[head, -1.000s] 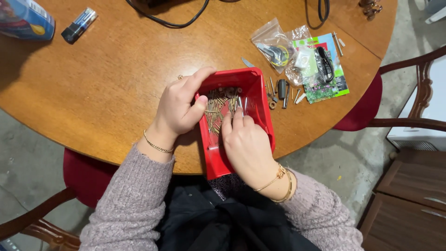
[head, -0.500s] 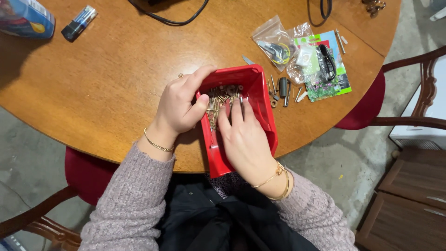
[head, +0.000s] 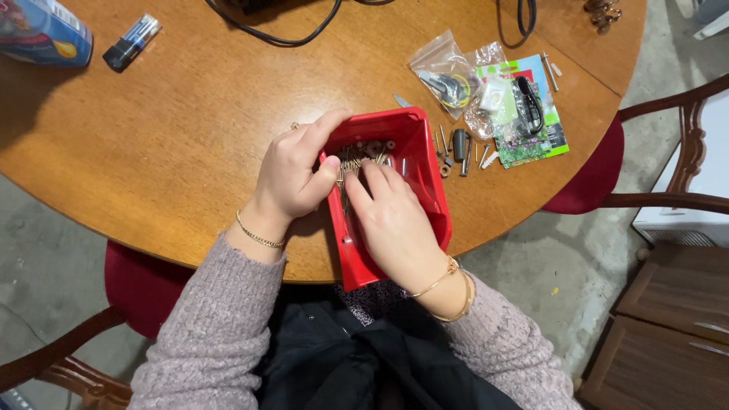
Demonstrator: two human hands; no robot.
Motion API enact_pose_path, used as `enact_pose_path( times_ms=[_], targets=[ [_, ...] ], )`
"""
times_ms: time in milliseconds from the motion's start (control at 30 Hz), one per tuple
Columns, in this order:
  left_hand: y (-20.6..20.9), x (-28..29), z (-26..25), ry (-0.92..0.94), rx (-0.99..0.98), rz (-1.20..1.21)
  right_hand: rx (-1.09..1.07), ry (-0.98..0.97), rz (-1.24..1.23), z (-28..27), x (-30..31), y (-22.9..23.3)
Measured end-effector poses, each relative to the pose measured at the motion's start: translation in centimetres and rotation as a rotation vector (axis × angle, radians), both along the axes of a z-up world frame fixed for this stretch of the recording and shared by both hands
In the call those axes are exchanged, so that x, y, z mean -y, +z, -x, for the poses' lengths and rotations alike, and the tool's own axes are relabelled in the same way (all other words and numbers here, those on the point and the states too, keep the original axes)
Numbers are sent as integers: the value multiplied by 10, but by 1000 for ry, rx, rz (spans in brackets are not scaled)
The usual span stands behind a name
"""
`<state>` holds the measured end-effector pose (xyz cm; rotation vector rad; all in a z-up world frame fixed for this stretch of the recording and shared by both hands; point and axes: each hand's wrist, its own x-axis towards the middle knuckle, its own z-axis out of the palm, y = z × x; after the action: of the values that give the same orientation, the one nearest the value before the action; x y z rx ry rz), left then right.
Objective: Sorting through a bin of small metal fasteners and screws on a table
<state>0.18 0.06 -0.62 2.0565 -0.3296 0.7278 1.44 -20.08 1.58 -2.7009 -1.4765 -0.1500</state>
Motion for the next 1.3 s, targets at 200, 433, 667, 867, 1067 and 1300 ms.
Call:
enact_pose_path(
  times_ms=[200,433,667,867,1067,1300],
  targets=[
    [-3,-1,-1,19,40,-39,17,-5,6,5,-3,-8],
    [-12,0,-4,33,81,-15,28,18,32,-1,0,-10],
    [-11,-2,0,21,85,-17,49,15,-38,2,-4,-15],
    [-13,-1,0,23,65,-20,135,6,-66,1,-2,-7],
    [-13,-2,-1,33,69,-26,151,-10,-82,8,-7,20],
    [-31,-1,-3,31,43,19,218,-77,-41,6,-1,-4]
  ],
)
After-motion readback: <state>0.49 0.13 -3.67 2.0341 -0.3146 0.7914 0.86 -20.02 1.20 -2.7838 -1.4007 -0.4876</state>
